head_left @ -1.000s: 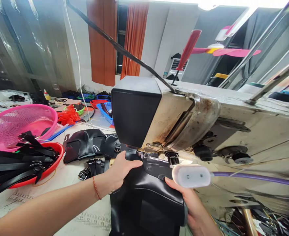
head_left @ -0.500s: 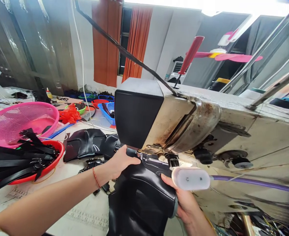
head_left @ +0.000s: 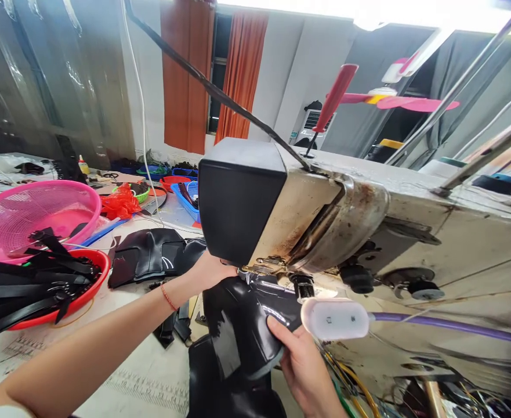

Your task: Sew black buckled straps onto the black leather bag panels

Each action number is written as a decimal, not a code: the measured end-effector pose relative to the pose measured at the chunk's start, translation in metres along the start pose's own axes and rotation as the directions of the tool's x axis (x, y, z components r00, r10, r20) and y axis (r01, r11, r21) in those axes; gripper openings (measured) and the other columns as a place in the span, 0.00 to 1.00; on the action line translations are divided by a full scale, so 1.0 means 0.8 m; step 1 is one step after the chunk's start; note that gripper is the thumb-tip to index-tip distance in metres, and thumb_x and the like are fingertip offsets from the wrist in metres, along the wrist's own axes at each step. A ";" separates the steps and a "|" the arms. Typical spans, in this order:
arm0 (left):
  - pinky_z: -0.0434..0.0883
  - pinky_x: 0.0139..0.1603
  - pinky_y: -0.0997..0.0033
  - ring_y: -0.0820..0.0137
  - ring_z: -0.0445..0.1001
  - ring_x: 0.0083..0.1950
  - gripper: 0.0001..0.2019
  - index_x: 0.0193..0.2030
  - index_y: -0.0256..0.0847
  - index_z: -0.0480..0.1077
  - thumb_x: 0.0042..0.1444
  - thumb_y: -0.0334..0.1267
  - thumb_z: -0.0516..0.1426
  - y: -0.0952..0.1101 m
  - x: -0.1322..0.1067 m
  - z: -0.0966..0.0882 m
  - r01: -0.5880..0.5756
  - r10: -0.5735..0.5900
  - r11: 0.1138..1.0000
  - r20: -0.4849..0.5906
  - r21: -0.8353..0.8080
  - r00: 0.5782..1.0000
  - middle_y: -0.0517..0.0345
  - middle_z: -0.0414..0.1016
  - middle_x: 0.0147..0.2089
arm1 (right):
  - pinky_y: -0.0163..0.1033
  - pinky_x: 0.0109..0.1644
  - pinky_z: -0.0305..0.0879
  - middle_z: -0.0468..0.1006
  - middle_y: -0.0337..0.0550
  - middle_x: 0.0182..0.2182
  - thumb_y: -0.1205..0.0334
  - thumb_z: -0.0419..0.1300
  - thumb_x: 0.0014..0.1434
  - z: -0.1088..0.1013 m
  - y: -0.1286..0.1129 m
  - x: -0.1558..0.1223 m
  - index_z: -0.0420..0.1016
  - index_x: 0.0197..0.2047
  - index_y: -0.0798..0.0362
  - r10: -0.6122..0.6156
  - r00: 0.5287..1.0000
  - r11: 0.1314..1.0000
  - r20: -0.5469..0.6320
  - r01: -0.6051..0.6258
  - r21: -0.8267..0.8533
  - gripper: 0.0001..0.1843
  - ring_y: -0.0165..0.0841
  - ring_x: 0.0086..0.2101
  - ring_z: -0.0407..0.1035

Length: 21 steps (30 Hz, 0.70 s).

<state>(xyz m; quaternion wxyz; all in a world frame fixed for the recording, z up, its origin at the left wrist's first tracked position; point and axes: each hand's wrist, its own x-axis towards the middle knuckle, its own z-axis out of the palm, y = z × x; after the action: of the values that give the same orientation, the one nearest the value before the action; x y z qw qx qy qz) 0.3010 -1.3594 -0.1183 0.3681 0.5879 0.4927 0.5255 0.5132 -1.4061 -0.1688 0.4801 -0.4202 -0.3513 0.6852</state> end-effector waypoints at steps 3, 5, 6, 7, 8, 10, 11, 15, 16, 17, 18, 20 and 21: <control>0.70 0.49 0.58 0.61 0.75 0.43 0.04 0.33 0.39 0.74 0.54 0.35 0.58 -0.001 -0.032 0.008 -0.230 0.356 0.873 -0.239 0.429 0.903 0.52 0.78 0.35 | 0.46 0.45 0.75 0.82 0.50 0.44 0.56 0.76 0.40 0.013 0.010 -0.011 0.78 0.48 0.55 0.023 1.000 0.996 0.002 -0.023 0.088 0.30 0.47 0.44 0.76; 0.68 0.49 0.56 0.59 0.74 0.45 0.09 0.38 0.38 0.73 0.58 0.41 0.56 -0.003 -0.063 0.020 -0.399 0.593 0.669 -0.126 0.627 0.795 0.48 0.78 0.41 | 0.47 0.46 0.74 0.82 0.50 0.44 0.57 0.76 0.40 0.020 0.011 -0.015 0.78 0.47 0.54 0.003 1.000 0.991 -0.010 -0.001 0.137 0.30 0.48 0.46 0.75; 0.67 0.50 0.55 0.57 0.73 0.47 0.15 0.43 0.37 0.73 0.58 0.46 0.57 -0.004 -0.078 0.026 -0.489 0.647 0.551 0.025 0.676 0.762 0.46 0.78 0.46 | 0.46 0.47 0.74 0.82 0.48 0.43 0.58 0.76 0.38 0.023 0.010 -0.017 0.78 0.47 0.54 -0.015 0.999 0.987 -0.036 0.020 0.157 0.30 0.47 0.47 0.74; 0.67 0.51 0.54 0.55 0.72 0.49 0.21 0.48 0.35 0.72 0.58 0.51 0.57 -0.006 -0.091 0.032 -0.544 0.661 0.450 0.145 0.708 0.736 0.44 0.77 0.50 | 0.44 0.48 0.73 0.82 0.46 0.42 0.59 0.77 0.37 0.026 0.010 -0.017 0.78 0.45 0.53 -0.027 0.998 0.984 -0.061 0.037 0.173 0.30 0.46 0.48 0.74; 0.66 0.52 0.53 0.54 0.72 0.51 0.27 0.52 0.34 0.71 0.57 0.56 0.56 -0.008 -0.101 0.036 -0.582 0.652 0.371 0.244 0.724 0.718 0.42 0.75 0.54 | 0.42 0.48 0.73 0.83 0.45 0.39 0.60 0.77 0.36 0.028 0.009 -0.018 0.79 0.44 0.53 -0.035 0.996 0.982 -0.081 0.050 0.184 0.28 0.43 0.47 0.74; 0.64 0.54 0.52 0.51 0.70 0.54 0.37 0.56 0.31 0.68 0.55 0.65 0.52 -0.012 -0.110 0.040 -0.597 0.619 0.283 0.332 0.751 0.712 0.40 0.73 0.57 | 0.35 0.39 0.74 0.82 0.41 0.32 0.59 0.77 0.36 0.033 0.009 -0.019 0.80 0.39 0.53 -0.037 0.995 0.982 -0.090 0.052 0.180 0.25 0.37 0.37 0.76; 0.63 0.55 0.52 0.50 0.70 0.55 0.41 0.57 0.30 0.67 0.54 0.68 0.51 -0.013 -0.111 0.040 -0.596 0.605 0.266 0.350 0.757 0.715 0.38 0.72 0.58 | 0.33 0.31 0.72 0.81 0.40 0.28 0.57 0.77 0.36 0.035 0.010 -0.019 0.81 0.36 0.54 -0.026 0.997 0.985 -0.078 0.039 0.169 0.22 0.33 0.29 0.74; 0.62 0.59 0.52 0.49 0.67 0.59 0.47 0.61 0.26 0.63 0.50 0.71 0.53 -0.016 -0.105 0.031 -0.620 0.537 0.256 0.424 0.742 0.729 0.35 0.68 0.61 | 0.31 0.20 0.65 0.81 0.40 0.26 0.56 0.76 0.39 0.043 0.018 -0.021 0.81 0.34 0.56 0.002 0.999 0.988 -0.045 0.005 0.152 0.19 0.26 0.19 0.67; 0.62 0.59 0.53 0.49 0.67 0.59 0.46 0.61 0.25 0.62 0.50 0.68 0.55 -0.016 -0.104 0.029 -0.624 0.522 0.262 0.436 0.736 0.733 0.35 0.68 0.62 | 0.32 0.26 0.70 0.83 0.42 0.31 0.56 0.76 0.40 0.045 0.020 -0.021 0.82 0.36 0.55 -0.009 0.999 0.986 -0.040 0.016 0.165 0.20 0.29 0.24 0.72; 0.62 0.60 0.53 0.49 0.66 0.60 0.44 0.61 0.25 0.62 0.51 0.65 0.57 -0.015 -0.104 0.027 -0.627 0.508 0.272 0.445 0.730 0.738 0.35 0.67 0.62 | 0.34 0.33 0.73 0.83 0.43 0.35 0.57 0.76 0.41 0.046 0.023 -0.022 0.82 0.39 0.53 -0.026 0.999 0.984 -0.041 0.033 0.178 0.21 0.33 0.31 0.75; 0.62 0.60 0.54 0.50 0.66 0.60 0.41 0.60 0.25 0.62 0.52 0.61 0.58 -0.014 -0.103 0.024 -0.629 0.497 0.284 0.449 0.724 0.742 0.35 0.67 0.62 | 0.36 0.41 0.74 0.83 0.43 0.39 0.57 0.75 0.42 0.047 0.026 -0.021 0.81 0.42 0.52 -0.045 0.998 0.981 -0.044 0.053 0.187 0.22 0.35 0.38 0.76; 0.63 0.60 0.54 0.51 0.67 0.60 0.35 0.60 0.27 0.62 0.54 0.55 0.59 -0.012 -0.102 0.019 -0.634 0.486 0.305 0.456 0.711 0.745 0.36 0.68 0.62 | 0.40 0.52 0.71 0.82 0.42 0.45 0.56 0.74 0.44 0.049 0.032 -0.021 0.79 0.48 0.50 -0.083 0.994 0.976 -0.068 0.095 0.194 0.26 0.39 0.47 0.74; 0.64 0.59 0.54 0.51 0.67 0.60 0.33 0.60 0.28 0.62 0.56 0.52 0.58 -0.011 -0.102 0.016 -0.641 0.483 0.310 0.464 0.702 0.743 0.36 0.67 0.62 | 0.42 0.55 0.69 0.81 0.41 0.46 0.56 0.74 0.44 0.050 0.036 -0.020 0.78 0.50 0.48 -0.101 0.991 0.975 -0.086 0.116 0.190 0.28 0.39 0.49 0.73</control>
<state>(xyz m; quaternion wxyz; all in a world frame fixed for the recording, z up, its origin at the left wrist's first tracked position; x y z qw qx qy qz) 0.3151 -1.4346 -0.1500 -0.1234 0.8630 0.4090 0.2695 0.4691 -1.4330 -0.1744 0.5686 -0.3771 -0.2866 0.6725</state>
